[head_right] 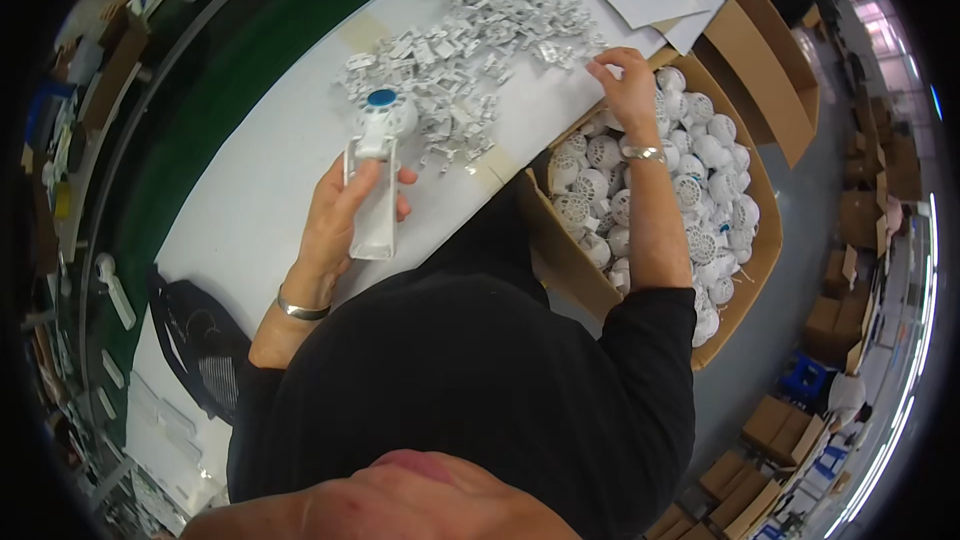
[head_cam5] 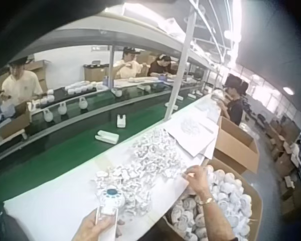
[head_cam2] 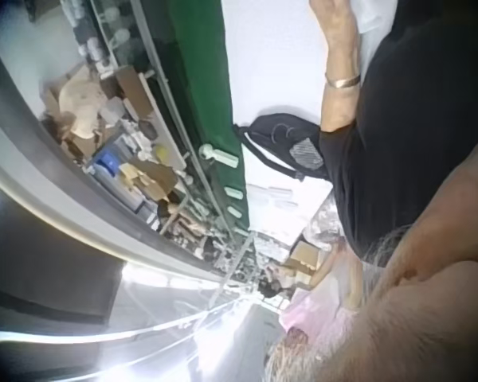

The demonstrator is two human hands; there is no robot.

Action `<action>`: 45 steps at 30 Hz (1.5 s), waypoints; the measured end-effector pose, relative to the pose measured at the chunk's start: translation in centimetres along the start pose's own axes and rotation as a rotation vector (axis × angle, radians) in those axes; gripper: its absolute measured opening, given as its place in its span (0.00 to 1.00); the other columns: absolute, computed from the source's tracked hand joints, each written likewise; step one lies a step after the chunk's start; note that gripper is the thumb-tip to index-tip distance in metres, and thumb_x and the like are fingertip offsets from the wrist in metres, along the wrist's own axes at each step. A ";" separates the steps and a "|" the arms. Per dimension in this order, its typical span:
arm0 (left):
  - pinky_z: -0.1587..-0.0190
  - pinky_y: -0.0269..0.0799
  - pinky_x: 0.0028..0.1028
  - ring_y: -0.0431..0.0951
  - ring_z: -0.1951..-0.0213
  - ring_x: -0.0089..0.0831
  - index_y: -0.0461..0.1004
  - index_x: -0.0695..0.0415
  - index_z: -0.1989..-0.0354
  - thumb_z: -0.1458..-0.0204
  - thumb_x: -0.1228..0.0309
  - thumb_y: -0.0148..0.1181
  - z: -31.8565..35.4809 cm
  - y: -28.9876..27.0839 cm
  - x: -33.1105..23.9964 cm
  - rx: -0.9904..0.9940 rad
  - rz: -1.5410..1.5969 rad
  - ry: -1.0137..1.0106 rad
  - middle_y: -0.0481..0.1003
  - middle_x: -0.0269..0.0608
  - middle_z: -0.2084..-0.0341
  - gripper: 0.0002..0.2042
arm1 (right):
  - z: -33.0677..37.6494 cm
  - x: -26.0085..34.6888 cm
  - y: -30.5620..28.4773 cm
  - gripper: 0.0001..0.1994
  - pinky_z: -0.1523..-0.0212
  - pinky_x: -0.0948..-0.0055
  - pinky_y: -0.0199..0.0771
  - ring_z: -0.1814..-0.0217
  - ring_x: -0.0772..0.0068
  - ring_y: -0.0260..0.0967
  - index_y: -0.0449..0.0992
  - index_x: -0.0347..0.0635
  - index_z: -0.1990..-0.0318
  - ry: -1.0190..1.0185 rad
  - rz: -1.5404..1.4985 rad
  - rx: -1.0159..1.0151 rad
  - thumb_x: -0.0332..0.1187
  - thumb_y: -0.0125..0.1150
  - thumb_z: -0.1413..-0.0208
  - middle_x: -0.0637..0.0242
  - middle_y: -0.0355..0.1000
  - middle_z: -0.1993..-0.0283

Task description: Assembling small handheld electronic devices by snapping plastic components together on a production line.

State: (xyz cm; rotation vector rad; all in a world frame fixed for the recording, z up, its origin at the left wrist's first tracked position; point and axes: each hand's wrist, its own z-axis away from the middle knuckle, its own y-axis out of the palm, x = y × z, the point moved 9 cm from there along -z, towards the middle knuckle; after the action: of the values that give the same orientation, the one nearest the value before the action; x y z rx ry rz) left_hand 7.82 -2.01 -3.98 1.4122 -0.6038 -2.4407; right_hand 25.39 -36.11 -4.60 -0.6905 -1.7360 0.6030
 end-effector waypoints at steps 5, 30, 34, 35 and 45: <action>0.54 0.71 0.24 0.74 0.59 0.27 0.64 0.61 0.48 0.53 0.73 0.66 -1.5 1.7 0.4 0.082 -0.100 0.158 0.74 0.45 0.58 0.23 | 5.5 15.3 0.9 0.07 0.54 0.74 0.69 0.57 0.71 0.69 0.76 0.37 0.62 -0.063 -0.779 0.289 0.20 0.59 0.49 0.62 0.71 0.55; 0.60 0.67 0.23 0.70 0.64 0.25 0.64 0.61 0.54 0.50 0.73 0.59 2.1 2.6 -0.6 -0.017 -0.474 0.709 0.71 0.40 0.65 0.16 | 14.6 27.9 4.7 0.06 0.44 0.63 0.55 0.48 0.60 0.66 0.77 0.45 0.72 -0.742 0.013 -0.165 0.27 0.64 0.61 0.66 0.73 0.52; 0.62 0.67 0.23 0.69 0.67 0.24 0.65 0.62 0.56 0.43 0.69 0.52 1.0 2.2 0.3 0.075 -0.015 0.379 0.72 0.40 0.68 0.11 | 13.9 28.5 5.0 0.10 0.46 0.65 0.61 0.49 0.57 0.66 0.77 0.43 0.65 -0.723 0.081 -0.031 0.25 0.64 0.59 0.61 0.73 0.53; 0.62 0.67 0.23 0.69 0.67 0.24 0.65 0.62 0.56 0.43 0.69 0.52 1.1 2.2 0.2 0.074 -0.017 0.380 0.72 0.40 0.68 0.11 | 14.1 28.3 4.9 0.10 0.46 0.65 0.61 0.49 0.57 0.66 0.77 0.43 0.65 -0.724 0.080 -0.032 0.25 0.64 0.59 0.61 0.73 0.53; 0.68 0.70 0.22 0.74 0.73 0.25 0.66 0.61 0.54 0.37 0.65 0.41 0.5 1.8 0.3 0.042 -0.430 0.553 0.74 0.41 0.70 0.13 | 13.9 20.8 9.6 0.09 0.65 0.79 0.70 0.65 0.74 0.66 0.72 0.33 0.57 0.163 -0.975 0.342 0.25 0.58 0.45 0.61 0.72 0.62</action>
State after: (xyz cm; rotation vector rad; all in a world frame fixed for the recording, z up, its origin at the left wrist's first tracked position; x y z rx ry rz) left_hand 7.23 -3.58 -3.14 2.3075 -0.2381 -2.1477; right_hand 9.01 -15.26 -1.00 0.3549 -1.5293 0.1332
